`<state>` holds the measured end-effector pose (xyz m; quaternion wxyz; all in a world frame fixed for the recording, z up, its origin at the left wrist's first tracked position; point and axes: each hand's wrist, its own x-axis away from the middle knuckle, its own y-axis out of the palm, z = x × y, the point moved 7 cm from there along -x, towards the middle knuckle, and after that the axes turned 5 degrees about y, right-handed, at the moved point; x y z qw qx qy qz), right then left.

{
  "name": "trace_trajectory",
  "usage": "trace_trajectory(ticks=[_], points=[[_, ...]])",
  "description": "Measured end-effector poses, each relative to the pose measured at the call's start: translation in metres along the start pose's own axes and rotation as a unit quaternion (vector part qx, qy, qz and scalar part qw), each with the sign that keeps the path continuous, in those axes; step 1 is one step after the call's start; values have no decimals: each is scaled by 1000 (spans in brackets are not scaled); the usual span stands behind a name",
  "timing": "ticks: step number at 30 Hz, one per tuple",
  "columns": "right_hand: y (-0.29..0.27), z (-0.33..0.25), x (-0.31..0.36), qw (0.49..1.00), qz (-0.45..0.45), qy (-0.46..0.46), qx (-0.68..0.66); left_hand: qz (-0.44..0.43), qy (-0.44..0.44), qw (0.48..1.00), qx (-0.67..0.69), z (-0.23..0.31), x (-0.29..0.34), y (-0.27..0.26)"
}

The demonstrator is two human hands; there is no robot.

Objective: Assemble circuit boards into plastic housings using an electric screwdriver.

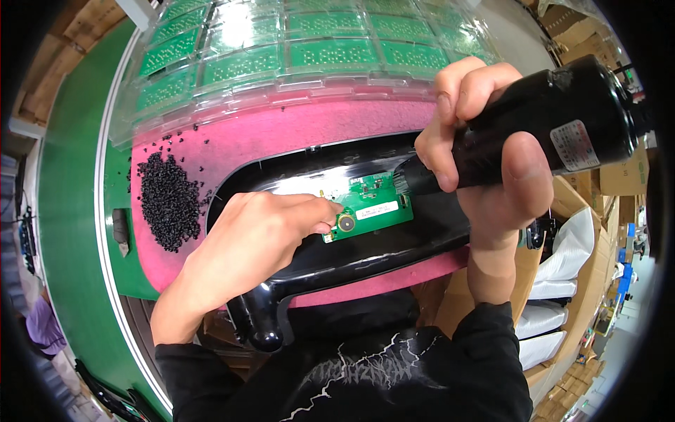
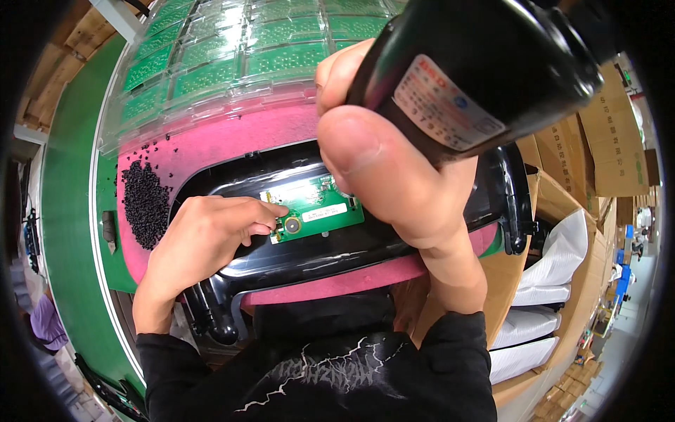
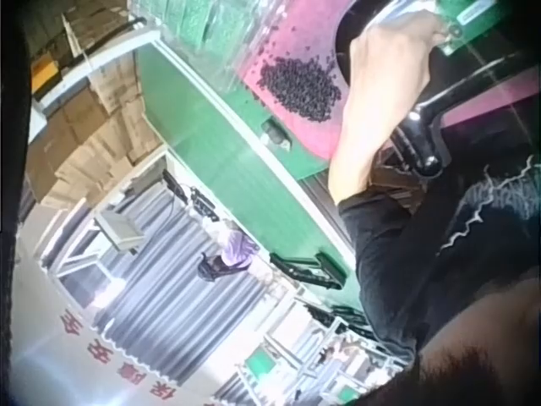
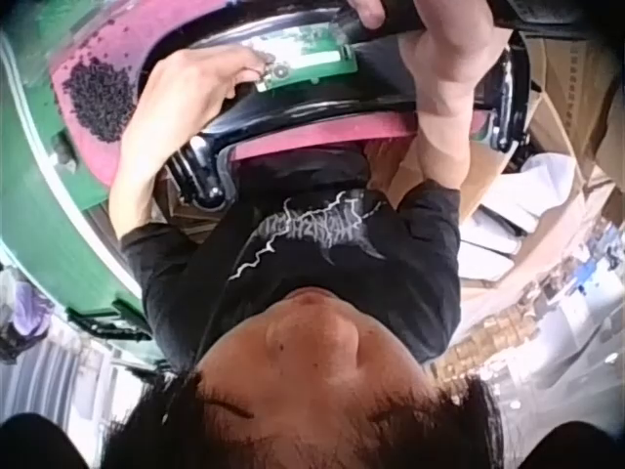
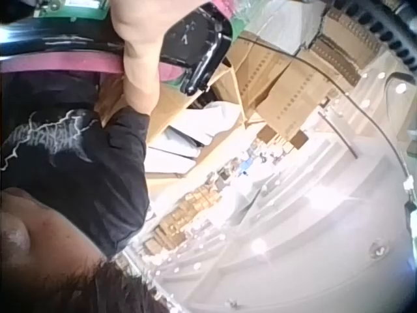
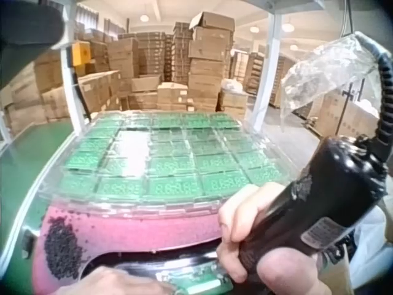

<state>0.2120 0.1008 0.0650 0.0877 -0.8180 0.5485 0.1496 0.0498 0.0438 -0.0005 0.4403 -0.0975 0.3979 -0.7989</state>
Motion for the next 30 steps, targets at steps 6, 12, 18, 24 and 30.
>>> trace_trajectory(ticks=[6, 12, 18, 24, 30], points=[[0, -2, 9, 999, 43, -7, -18, 13, 21, 1000, 11, -4, 3, -1], [11, -37, 20, 964, -47, -116, -236, 87, 86, 991, 46, 4, 3, -10], [24, -48, 24, 955, -26, -177, -239, 136, 113, 983, 57, 6, 7, -19], [30, -44, 19, 939, -49, -203, -273, 104, 90, 988, 69, 1, 7, -15], [33, -41, 16, 966, -34, -180, -181, 121, 101, 987, 18, 2, 6, -18]])
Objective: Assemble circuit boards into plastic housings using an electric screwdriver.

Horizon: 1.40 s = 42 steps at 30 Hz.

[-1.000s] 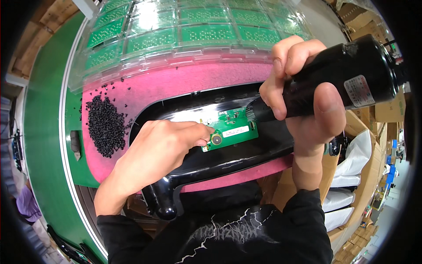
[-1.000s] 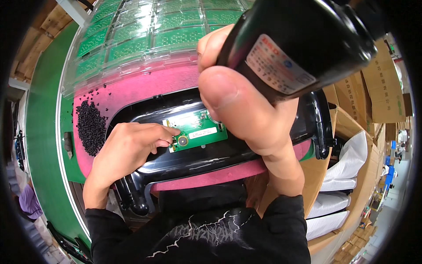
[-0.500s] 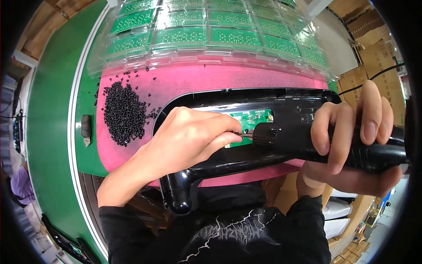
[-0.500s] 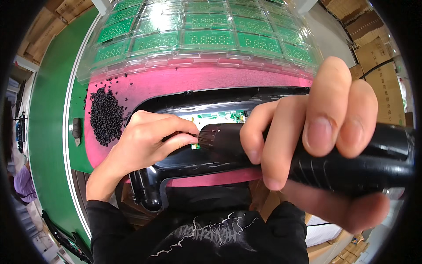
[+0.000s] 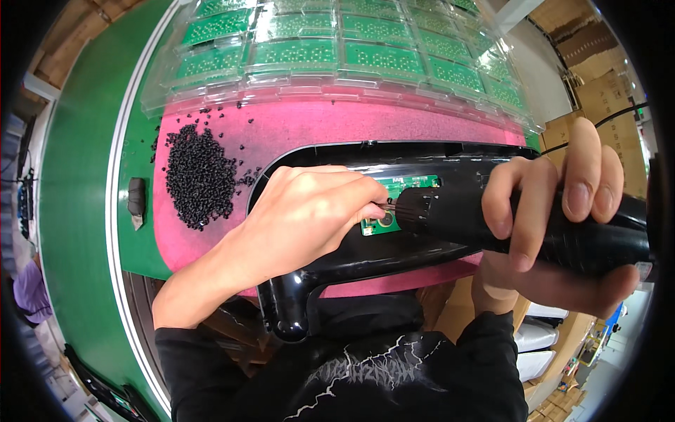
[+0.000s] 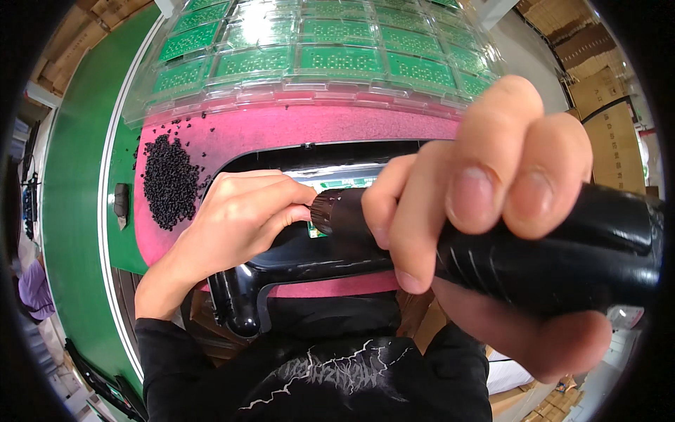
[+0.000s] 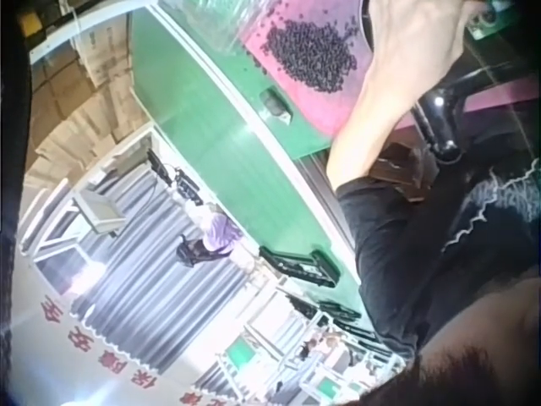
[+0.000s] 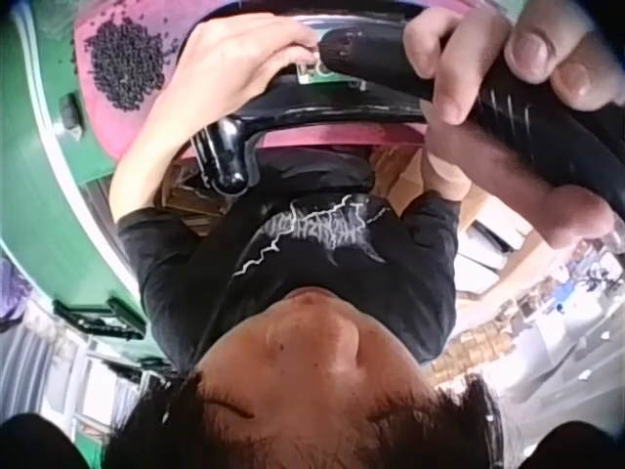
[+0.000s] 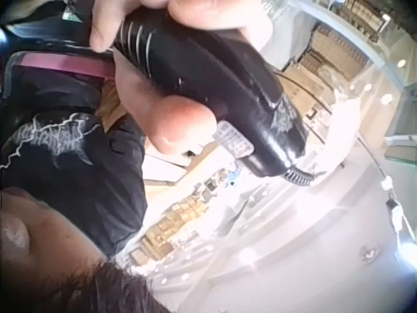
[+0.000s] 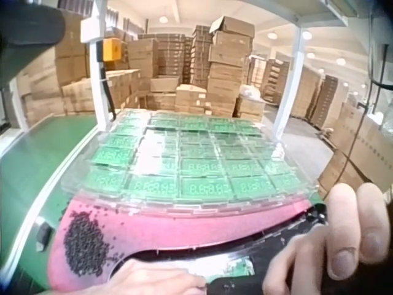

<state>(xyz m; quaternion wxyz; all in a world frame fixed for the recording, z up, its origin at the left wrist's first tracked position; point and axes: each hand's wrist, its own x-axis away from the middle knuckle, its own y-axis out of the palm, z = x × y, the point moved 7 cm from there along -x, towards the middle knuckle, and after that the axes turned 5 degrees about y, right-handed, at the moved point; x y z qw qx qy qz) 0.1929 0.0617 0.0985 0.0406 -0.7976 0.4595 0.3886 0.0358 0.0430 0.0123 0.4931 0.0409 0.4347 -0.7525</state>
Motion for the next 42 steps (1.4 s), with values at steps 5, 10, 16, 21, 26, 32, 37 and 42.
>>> trace_trajectory(ticks=[5, 10, 16, 21, 26, 32, 37, 42], points=[[1, 17, -4, 993, -80, 90, 5, 18, -24, 998, -50, -6, 5, -1], [-2, 36, 3, 981, 20, 165, 104, 23, -84, 994, -64, -9, 6, -10], [5, 43, 5, 972, 34, 190, 134, -8, -135, 986, -101, -8, 5, -9], [18, 56, 0, 970, 3, 198, 139, 64, -138, 985, -81, -7, 2, -17], [20, 63, -2, 972, -18, 203, 117, 58, -106, 990, -75, -12, 8, -14], [19, 61, -2, 977, -19, 183, 106, -17, -111, 992, -62, -13, 10, -6], [5, 41, -1, 992, -29, 115, 47, -80, -106, 988, -74, -15, 11, 1], [-5, 14, 0, 995, 20, 20, -101, -43, -67, 997, -12, -12, 8, 1]])
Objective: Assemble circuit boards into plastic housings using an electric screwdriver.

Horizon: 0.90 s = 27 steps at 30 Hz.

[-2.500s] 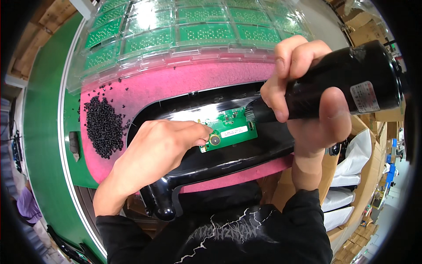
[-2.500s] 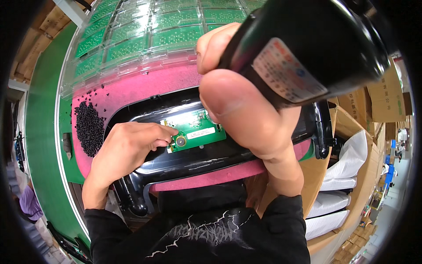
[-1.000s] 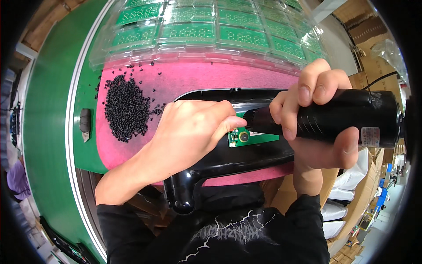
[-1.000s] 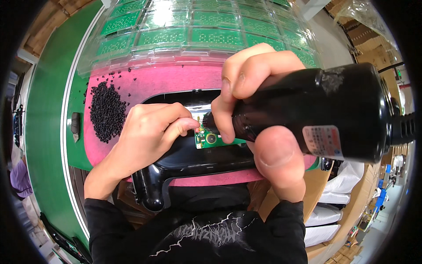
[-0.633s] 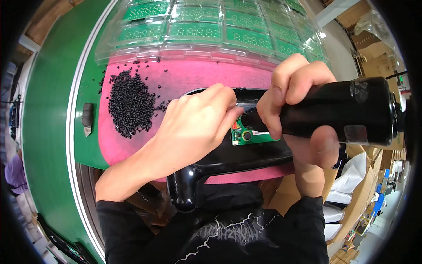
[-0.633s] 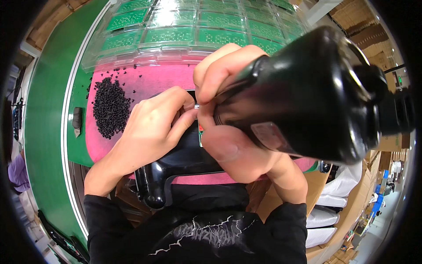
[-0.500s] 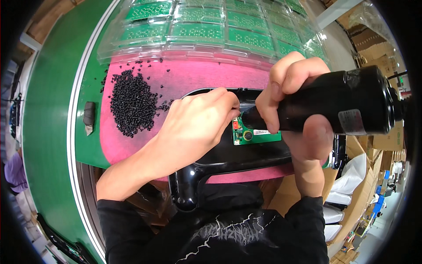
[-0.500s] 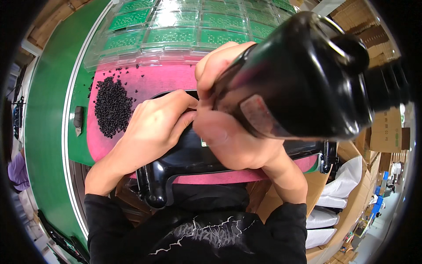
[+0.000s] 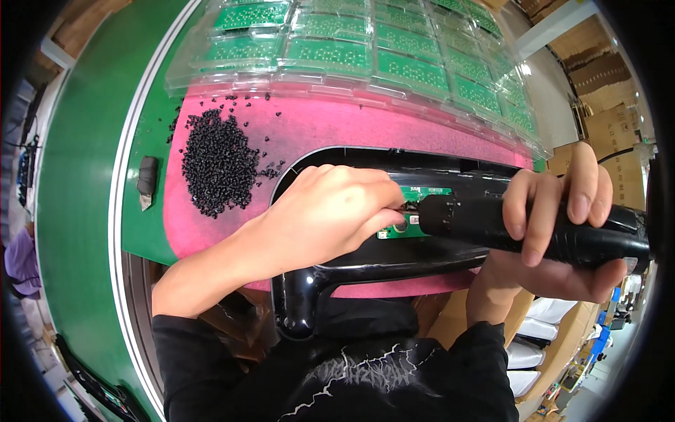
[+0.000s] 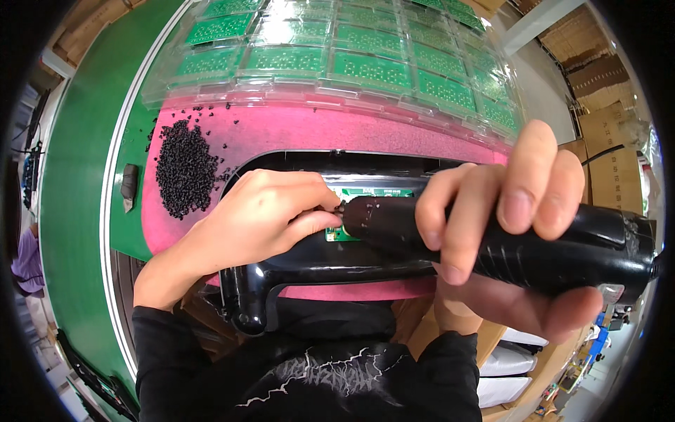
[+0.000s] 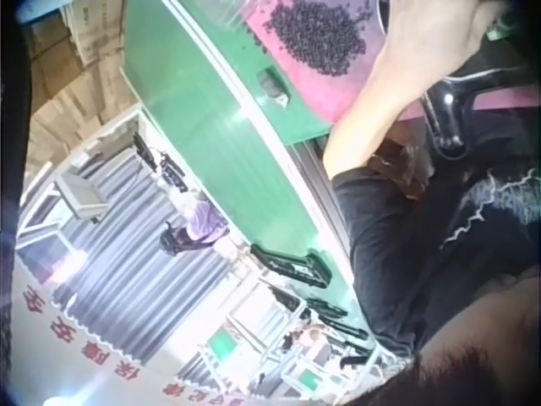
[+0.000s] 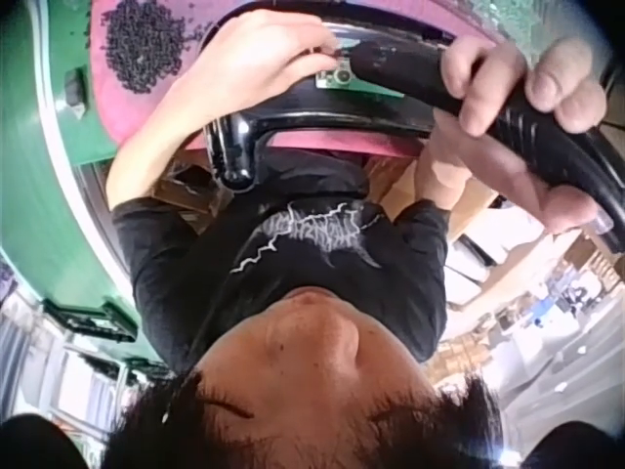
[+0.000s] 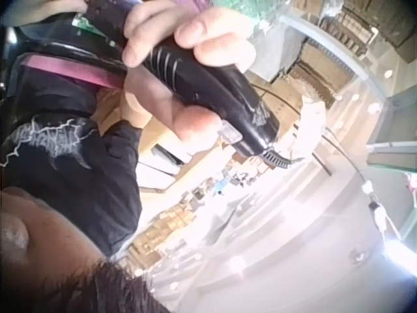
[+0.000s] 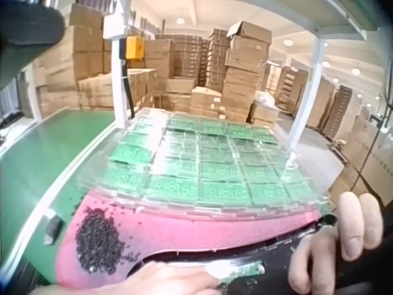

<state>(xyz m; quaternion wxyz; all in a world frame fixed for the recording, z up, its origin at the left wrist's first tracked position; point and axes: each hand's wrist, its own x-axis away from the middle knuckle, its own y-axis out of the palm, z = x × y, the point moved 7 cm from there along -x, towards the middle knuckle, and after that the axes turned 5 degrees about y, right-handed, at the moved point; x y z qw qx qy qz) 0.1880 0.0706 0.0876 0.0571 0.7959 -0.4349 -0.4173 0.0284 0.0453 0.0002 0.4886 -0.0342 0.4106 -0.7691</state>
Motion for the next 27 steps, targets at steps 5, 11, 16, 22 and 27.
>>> trace_trajectory(ticks=[5, 11, 16, 22, 27], points=[[-8, -10, 2, 999, 7, -37, -37, 16, 21, 997, 68, 3, -5, -2], [-7, -8, 2, 999, -6, -35, -37, 29, 40, 997, 67, 7, -5, -1], [-7, -3, 3, 998, -35, -23, -46, 33, 6, 996, 83, 7, -7, -4], [-8, -2, 9, 996, -87, 13, 18, 35, 50, 998, 20, 8, -5, -3], [-5, 7, 9, 993, -57, 91, 50, 84, 26, 996, 10, 2, -5, -13]])
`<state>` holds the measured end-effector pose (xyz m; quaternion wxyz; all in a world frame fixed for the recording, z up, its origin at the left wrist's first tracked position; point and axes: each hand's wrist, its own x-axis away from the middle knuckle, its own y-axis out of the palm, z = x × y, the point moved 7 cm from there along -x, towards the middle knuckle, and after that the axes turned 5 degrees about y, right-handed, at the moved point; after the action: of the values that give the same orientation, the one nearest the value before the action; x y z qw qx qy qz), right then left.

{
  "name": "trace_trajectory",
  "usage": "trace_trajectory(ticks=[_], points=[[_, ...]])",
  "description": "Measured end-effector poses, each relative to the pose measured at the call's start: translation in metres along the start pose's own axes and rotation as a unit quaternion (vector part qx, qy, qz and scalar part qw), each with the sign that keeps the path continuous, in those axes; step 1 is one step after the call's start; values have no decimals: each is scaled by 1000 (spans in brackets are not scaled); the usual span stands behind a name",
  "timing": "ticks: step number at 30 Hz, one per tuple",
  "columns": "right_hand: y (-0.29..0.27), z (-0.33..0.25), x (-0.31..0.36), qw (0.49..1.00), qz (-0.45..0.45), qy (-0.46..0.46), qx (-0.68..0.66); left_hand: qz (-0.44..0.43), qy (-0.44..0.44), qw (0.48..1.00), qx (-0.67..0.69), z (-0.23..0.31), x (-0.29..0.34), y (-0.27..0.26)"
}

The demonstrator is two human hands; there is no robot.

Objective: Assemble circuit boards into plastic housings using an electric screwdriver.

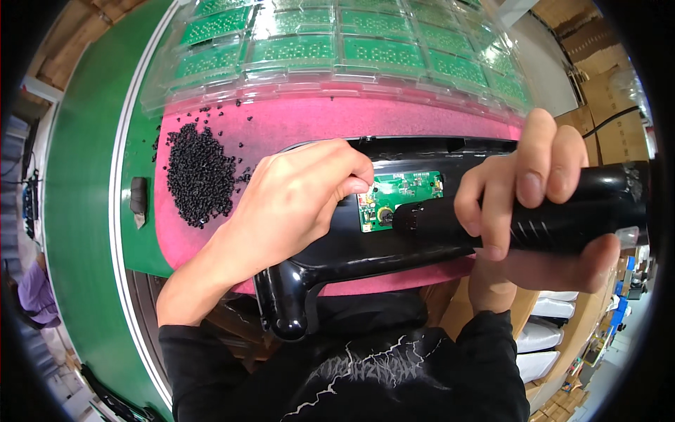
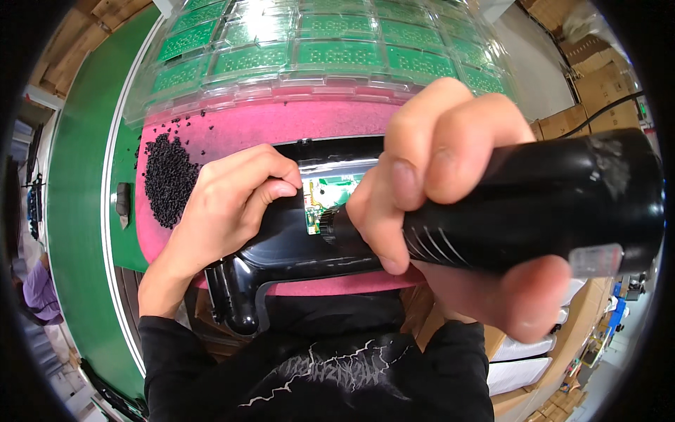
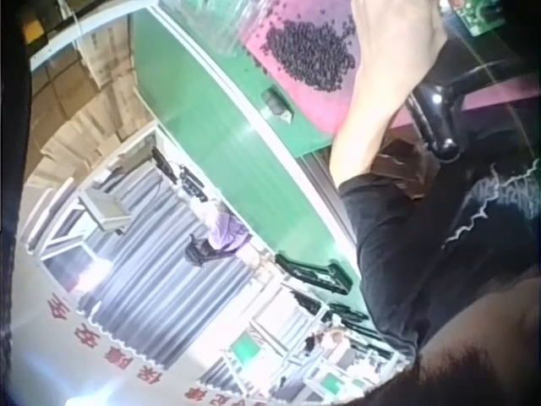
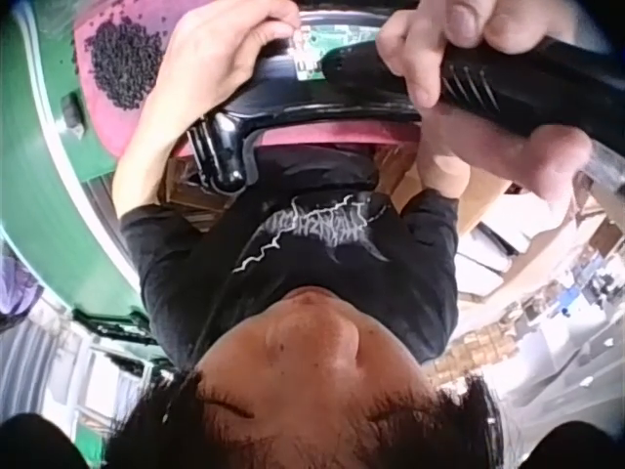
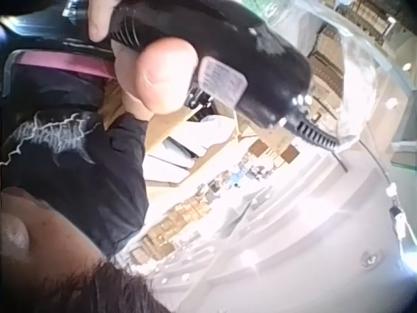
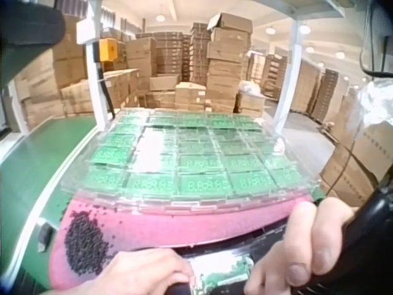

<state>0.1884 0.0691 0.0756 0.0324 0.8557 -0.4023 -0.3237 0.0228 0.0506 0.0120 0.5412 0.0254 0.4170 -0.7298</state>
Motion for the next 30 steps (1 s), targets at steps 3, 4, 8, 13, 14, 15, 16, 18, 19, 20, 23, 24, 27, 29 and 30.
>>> trace_trajectory(ticks=[3, 4, 8, 13, 14, 15, 16, 18, 19, 20, 23, 24, 27, 29, 30], points=[[-1, 7, 0, 999, 14, 40, 11, -25, -55, 998, 16, 1, -2, 4], [-1, 9, 0, 998, 3, 54, 26, -34, -78, 996, 25, 2, -2, 4], [6, 17, 1, 995, 8, 88, 36, -19, -93, 995, 5, 1, 0, 1], [21, 28, 0, 997, -26, 66, 16, -64, -42, 995, -65, 1, 4, 8], [24, 30, 0, 997, -23, 77, 16, -60, -46, 995, -67, 0, 5, 7], [26, 28, -2, 996, -25, 78, 17, -56, -45, 996, -59, 0, 5, 6], [29, 29, -2, 994, -41, 98, 22, -53, -43, 996, -50, -1, 4, 6], [34, 32, -1, 990, -41, 132, 31, -48, -42, 997, -42, -3, 5, 6], [35, 32, -3, 990, -42, 133, 31, -39, -34, 998, -28, -4, 6, 5], [38, 33, -5, 989, -61, 125, 49, -30, -25, 999, -13, -3, 6, 5], [40, 33, -8, 988, -80, 120, 55, -43, -40, 998, -8, 0, 6, 4], [39, 34, -8, 988, -78, 123, 43, -43, -38, 998, -6, 1, 6, 3], [39, 34, -4, 987, -39, 143, 56, -64, -39, 997, -24, 2, 5, 6], [40, 32, -1, 987, -39, 142, 60, -86, -57, 994, -27, 0, 6, 8], [40, 31, -1, 987, -40, 141, 65, -87, -54, 994, -28, -1, 6, 9]])
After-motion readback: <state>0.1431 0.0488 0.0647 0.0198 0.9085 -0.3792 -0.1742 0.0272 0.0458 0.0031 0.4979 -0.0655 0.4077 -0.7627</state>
